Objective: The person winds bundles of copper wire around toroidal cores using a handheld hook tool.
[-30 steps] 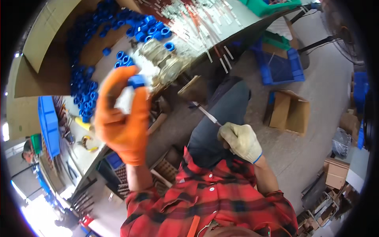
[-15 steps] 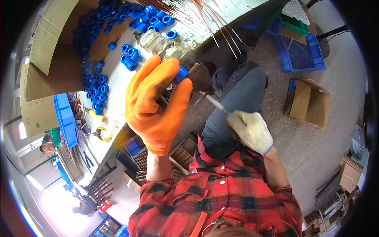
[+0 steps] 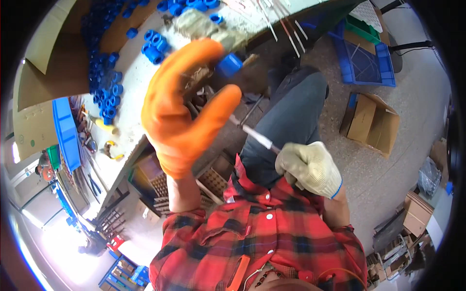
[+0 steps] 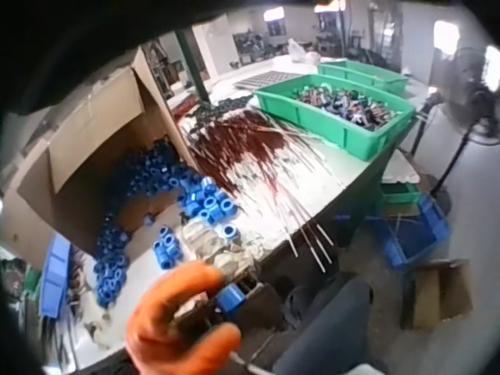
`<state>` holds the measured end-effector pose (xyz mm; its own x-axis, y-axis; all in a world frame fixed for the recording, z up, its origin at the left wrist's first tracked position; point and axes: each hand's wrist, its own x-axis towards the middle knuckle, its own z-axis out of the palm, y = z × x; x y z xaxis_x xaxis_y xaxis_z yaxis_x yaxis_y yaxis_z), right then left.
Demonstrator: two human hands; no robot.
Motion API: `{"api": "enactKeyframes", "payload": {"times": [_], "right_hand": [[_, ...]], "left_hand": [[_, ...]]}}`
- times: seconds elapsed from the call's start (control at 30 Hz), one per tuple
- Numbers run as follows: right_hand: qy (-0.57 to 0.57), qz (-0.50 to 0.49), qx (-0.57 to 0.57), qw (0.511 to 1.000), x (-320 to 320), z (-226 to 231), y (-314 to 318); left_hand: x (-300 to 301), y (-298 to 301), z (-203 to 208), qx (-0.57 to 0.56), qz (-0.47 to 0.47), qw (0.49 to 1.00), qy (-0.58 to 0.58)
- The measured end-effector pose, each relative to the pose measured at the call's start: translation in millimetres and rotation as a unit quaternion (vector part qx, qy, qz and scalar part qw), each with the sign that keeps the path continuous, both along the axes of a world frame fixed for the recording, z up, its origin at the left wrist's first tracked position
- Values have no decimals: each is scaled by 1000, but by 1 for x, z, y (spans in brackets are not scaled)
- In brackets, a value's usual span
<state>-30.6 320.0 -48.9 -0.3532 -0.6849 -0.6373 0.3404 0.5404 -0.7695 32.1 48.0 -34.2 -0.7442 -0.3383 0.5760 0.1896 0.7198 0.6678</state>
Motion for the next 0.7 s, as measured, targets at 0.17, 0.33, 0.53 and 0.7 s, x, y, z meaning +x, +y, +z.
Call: {"api": "enactKeyframes", "payload": {"times": [0.17,0.33,0.53,0.7], "right_hand": [[-70,-44,25,996,10,9,-9],[2,-121,115,986,5,-30,0],[159,-332,30,929,14,-37,8],[119,-191,74,972,-12,-32,-34]], "left_hand": [[-1,-3,-55,164,-102,966,172],[-44,11,-61,-182,-16,952,244],[-56,21,-59,-189,48,948,250],[-59,4,-61,-211,29,939,269]]}}
